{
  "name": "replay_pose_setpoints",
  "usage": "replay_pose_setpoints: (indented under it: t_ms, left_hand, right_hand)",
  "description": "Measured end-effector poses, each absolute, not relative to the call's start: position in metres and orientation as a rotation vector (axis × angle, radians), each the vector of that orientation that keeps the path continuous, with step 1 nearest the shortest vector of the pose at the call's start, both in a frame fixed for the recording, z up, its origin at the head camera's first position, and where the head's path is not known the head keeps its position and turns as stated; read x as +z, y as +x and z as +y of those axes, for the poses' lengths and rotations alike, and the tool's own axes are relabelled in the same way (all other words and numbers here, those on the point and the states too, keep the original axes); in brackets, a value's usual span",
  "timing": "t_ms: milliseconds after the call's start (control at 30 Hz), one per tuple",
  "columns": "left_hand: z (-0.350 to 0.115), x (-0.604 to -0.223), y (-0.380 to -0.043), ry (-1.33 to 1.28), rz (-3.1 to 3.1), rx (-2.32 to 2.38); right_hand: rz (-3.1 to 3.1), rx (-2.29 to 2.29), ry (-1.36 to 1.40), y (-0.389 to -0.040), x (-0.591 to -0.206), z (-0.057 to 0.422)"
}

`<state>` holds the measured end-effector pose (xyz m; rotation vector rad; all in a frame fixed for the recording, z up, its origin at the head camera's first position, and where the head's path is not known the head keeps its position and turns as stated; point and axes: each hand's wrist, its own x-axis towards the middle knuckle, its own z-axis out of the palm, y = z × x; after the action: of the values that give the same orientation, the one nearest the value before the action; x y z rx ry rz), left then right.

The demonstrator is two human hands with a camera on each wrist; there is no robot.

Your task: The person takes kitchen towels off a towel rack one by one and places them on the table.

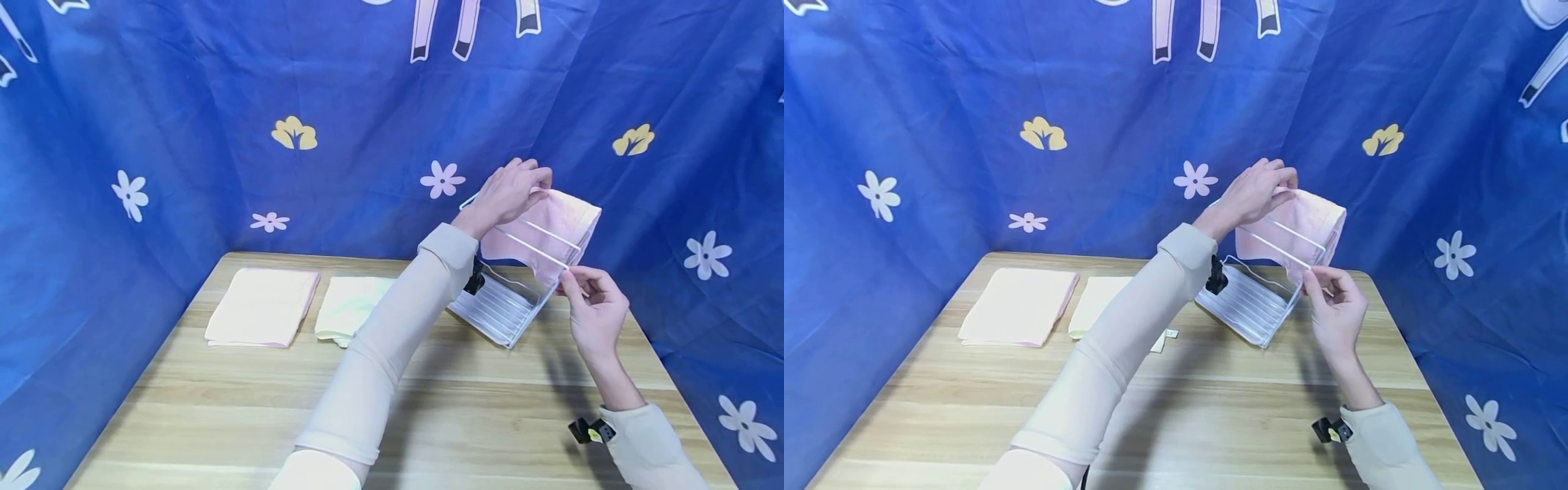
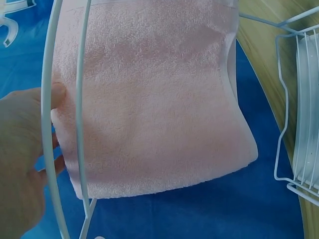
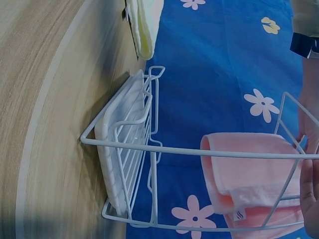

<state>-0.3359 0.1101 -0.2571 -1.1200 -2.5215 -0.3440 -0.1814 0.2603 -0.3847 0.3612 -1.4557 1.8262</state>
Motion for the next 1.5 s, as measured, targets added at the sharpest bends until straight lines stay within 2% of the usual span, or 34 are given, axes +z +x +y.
replay_pose_setpoints:
  t_ms: [533,1500]
  left_hand:
    - [0.092,-0.235,-0.341,-1.083,-2.53,-0.334]
    - [0.056,-0.198,-0.338,-1.103,-2.386,-0.611]
  right_hand:
    - [-1.453,1.834,0.383,-0.181,-0.384,0.259]
    - [-1.48,1.829,0.379,-0.183,-0.386,0.264]
